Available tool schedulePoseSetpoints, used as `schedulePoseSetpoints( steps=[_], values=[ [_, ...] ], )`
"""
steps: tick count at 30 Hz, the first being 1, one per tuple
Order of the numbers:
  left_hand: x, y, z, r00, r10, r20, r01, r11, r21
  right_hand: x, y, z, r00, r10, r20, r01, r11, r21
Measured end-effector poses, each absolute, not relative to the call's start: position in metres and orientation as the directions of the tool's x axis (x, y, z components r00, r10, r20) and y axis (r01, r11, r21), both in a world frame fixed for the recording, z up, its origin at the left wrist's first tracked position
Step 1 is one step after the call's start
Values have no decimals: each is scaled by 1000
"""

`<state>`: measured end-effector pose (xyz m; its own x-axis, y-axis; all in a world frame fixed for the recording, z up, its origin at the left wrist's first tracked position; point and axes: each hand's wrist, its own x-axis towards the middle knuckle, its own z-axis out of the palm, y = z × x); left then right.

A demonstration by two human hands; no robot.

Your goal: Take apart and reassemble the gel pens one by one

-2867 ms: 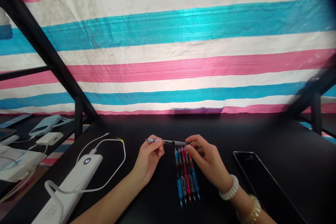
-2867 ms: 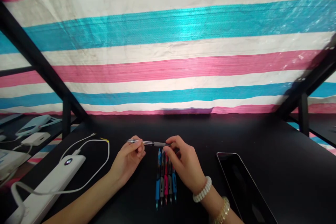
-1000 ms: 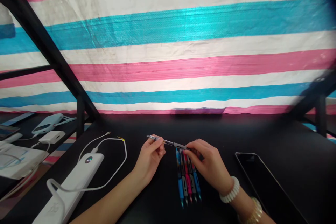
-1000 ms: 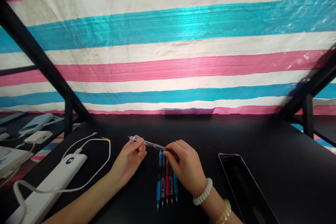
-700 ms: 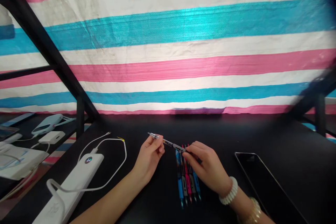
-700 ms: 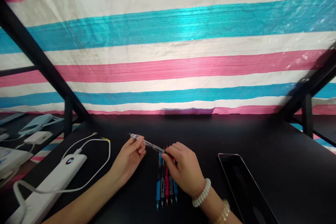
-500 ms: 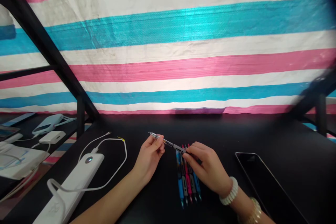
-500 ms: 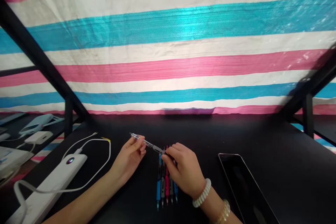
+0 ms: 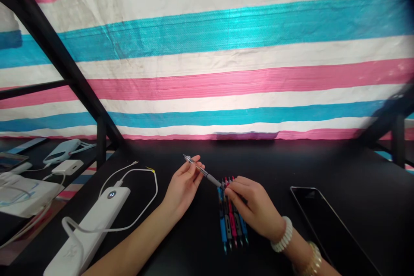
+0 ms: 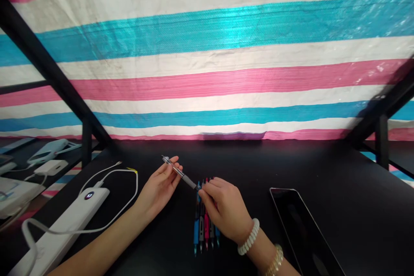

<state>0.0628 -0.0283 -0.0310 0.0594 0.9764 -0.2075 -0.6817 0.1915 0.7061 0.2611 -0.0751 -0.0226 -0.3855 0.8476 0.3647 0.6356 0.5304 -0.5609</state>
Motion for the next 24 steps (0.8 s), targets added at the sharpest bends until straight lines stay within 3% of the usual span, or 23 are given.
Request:
schedulePoseSetpoints(
  steps=[4, 10, 17, 24],
  values=[
    [58, -24, -29, 40, 978, -204, -654, 180, 734, 262, -74, -22, -325, 863, 387, 649, 501, -572],
    [58, -30, -24, 102, 991, -84, -512, 125, 850, 263, -73, -24, -216, 892, 398, 660, 433, -613],
    [59, -33, -18, 180, 982, -52, -392, 120, 912, 261, -75, -26, -238, 892, 386, 659, 440, -611],
    [56, -30, -20, 186, 978, -89, -388, 157, 908, 262, -75, -26, -252, 892, 375, 669, 440, -599]
  ],
)
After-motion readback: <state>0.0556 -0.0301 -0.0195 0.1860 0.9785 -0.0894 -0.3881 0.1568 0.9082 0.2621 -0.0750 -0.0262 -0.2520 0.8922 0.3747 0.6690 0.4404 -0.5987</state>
